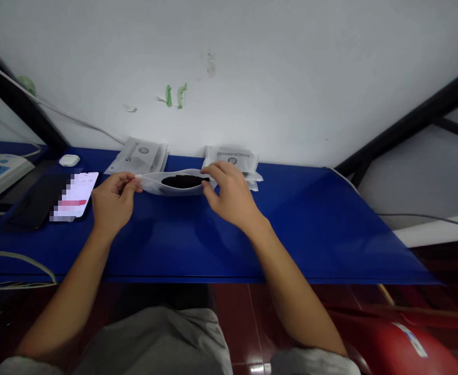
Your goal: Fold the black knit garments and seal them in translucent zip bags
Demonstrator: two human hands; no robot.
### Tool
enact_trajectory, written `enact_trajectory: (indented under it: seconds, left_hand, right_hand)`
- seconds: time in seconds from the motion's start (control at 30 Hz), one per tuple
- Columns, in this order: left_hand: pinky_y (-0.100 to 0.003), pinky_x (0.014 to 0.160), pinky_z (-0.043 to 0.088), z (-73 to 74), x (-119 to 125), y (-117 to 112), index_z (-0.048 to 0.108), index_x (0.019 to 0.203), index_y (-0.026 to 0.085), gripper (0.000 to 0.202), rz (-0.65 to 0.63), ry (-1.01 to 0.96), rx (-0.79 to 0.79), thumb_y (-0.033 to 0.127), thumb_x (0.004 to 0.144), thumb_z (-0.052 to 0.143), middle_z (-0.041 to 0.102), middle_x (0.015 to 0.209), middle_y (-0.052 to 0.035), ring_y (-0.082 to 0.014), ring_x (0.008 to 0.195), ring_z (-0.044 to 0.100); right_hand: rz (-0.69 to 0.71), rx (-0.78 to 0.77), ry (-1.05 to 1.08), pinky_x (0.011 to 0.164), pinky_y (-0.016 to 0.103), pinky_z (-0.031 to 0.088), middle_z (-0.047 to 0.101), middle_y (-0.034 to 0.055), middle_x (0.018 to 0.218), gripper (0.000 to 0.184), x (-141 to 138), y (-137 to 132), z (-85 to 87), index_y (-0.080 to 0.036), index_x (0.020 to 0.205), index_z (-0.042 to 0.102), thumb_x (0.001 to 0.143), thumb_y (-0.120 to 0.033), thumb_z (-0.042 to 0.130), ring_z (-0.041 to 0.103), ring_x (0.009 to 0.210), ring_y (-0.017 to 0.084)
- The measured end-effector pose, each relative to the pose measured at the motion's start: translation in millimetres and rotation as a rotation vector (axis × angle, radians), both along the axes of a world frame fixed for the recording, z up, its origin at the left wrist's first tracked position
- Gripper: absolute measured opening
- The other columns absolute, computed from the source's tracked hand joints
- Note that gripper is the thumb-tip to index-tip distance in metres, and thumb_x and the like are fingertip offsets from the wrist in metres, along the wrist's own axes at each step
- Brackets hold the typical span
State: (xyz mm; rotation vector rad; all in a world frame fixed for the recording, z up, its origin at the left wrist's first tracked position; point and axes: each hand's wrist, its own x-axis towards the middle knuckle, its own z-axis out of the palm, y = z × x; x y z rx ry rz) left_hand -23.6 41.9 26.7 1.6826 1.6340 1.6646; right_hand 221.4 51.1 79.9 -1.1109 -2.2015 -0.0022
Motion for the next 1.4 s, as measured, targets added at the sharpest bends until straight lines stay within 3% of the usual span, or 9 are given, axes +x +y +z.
enact_trajectory:
  seconds: [0.2,0.43,0.87,1.13,1.4]
  left_hand:
    - [-0.025,0.064,0.050,3.4,1.5,-0.8,0.060,0.084,0.020,0.007,0.008,0.076,0.004,0.026,0.083,0.056,0.067,0.072,0.0026,-0.0119,0.062,0.064]
    - [-0.025,0.066,0.050,6.7,3.5,-5.0,0.060,0.085,0.020,0.006,-0.034,0.153,0.041,0.020,0.084,0.053,0.067,0.072,0.0026,-0.0120,0.065,0.064]
    - [-0.027,0.066,0.049,4.0,3.9,-8.2,0.056,0.082,0.021,0.013,-0.090,0.352,0.083,0.014,0.085,0.047,0.066,0.073,0.0006,-0.0135,0.067,0.062]
    - [-0.026,0.065,0.047,-1.2,9.3,-10.4,0.053,0.083,0.021,0.013,-0.082,0.384,0.149,0.012,0.087,0.044,0.064,0.074,0.0000,-0.0137,0.068,0.061]
    - [-0.025,0.067,0.048,-2.4,-0.9,-9.1,0.052,0.083,0.021,0.010,-0.030,0.355,0.133,0.016,0.088,0.045,0.062,0.070,0.0015,-0.0133,0.066,0.061]
  right_hand:
    - [0.145,0.012,-0.032,0.089,0.043,0.042,0.066,0.0098,0.110,0.023,-48.8,2.1,4.1,-0.020,0.109,0.064,0.090,-0.021,0.051,0.056,0.103,0.025]
    - [0.214,-0.059,-0.151,0.081,0.036,0.037,0.065,0.0080,0.099,0.019,-83.1,17.3,6.1,-0.018,0.100,0.067,0.092,-0.023,0.051,0.052,0.092,0.022]
    - [0.265,0.025,-0.350,0.072,0.033,0.029,0.060,0.0066,0.088,0.016,-86.3,15.8,11.9,-0.017,0.087,0.061,0.091,-0.018,0.045,0.046,0.084,0.021]
    - [0.266,0.063,-0.427,0.074,0.034,0.030,0.062,0.0070,0.089,0.017,-84.6,12.5,13.5,-0.016,0.088,0.062,0.092,-0.019,0.045,0.047,0.085,0.021]
    - [0.215,0.032,-0.401,0.074,0.035,0.031,0.062,0.0072,0.090,0.017,-66.3,13.4,12.7,-0.018,0.087,0.063,0.089,-0.016,0.046,0.046,0.083,0.021]
